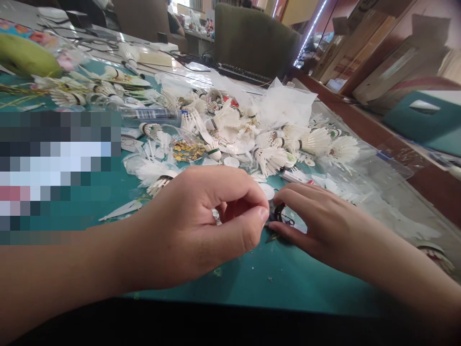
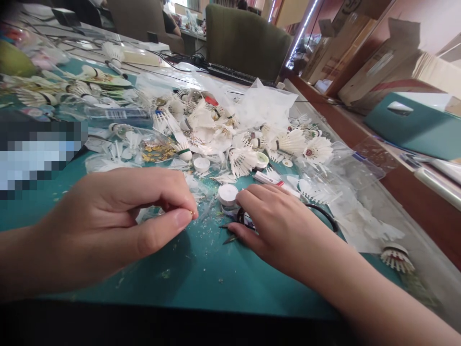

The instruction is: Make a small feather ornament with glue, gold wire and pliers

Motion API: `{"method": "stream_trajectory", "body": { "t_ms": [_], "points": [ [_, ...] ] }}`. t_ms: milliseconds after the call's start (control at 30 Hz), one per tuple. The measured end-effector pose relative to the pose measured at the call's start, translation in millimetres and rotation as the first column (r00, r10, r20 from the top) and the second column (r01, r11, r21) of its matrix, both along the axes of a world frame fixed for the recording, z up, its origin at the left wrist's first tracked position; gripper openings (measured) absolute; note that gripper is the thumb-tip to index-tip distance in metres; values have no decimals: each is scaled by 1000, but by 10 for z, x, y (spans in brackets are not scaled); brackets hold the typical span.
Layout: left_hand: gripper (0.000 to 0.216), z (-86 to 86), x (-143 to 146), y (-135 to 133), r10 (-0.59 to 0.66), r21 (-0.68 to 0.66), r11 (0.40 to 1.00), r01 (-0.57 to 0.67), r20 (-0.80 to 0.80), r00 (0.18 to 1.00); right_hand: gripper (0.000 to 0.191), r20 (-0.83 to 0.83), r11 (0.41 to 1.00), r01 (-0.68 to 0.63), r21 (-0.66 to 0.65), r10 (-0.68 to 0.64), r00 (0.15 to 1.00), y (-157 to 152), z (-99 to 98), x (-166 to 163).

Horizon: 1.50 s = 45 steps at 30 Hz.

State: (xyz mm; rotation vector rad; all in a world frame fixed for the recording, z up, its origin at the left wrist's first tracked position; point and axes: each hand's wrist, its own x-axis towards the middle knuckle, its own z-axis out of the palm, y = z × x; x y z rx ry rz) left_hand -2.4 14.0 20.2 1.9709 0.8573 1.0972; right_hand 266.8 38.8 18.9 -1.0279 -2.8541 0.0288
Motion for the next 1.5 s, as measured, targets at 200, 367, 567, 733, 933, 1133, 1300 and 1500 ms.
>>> {"method": "stream_trajectory", "body": {
  "t_ms": [200, 367, 567, 733, 933, 1133, 1300, 1500],
  "points": [
    [23, 13, -8, -2, 4, 0, 1000, -4, -1, 1000, 27, 30, 995, 46, -93, -44, 999, 24, -10, -5],
    [22, 39, -6, -10, 6, -31, 999, -7, -23, 1000, 29, 27, 992, 48, -118, -45, 999, 48, 6, -17],
    [22, 48, -8, -11, -9, -25, 1000, 8, -39, 999, 24, -45, 997, -3, -83, 0, 999, 44, 12, -63],
    [21, 50, -7, -16, -6, -13, 1000, 5, -62, 998, 23, -42, 1000, -11, 18, 12, 999, 25, 23, -99],
    [20, 49, -4, -9, -13, -16, 1000, 13, -39, 999, 19, -247, 990, 72, 117, -41, 968, -20, 75, -124],
    [19, 46, -5, 2, -8, -17, 1000, 8, -28, 1000, 17, -476, 951, 305, 40, -250, 843, -115, 116, -85],
    [19, 51, -8, 6, -4, -22, 1000, 3, -43, 999, 21, -603, 962, 230, -149, -273, 750, -176, 158, -105],
    [19, 59, -8, 2, 9, -37, 999, -11, -44, 999, 26, -638, 922, 150, -356, -357, 683, -173, 172, -151]
  ]
}}
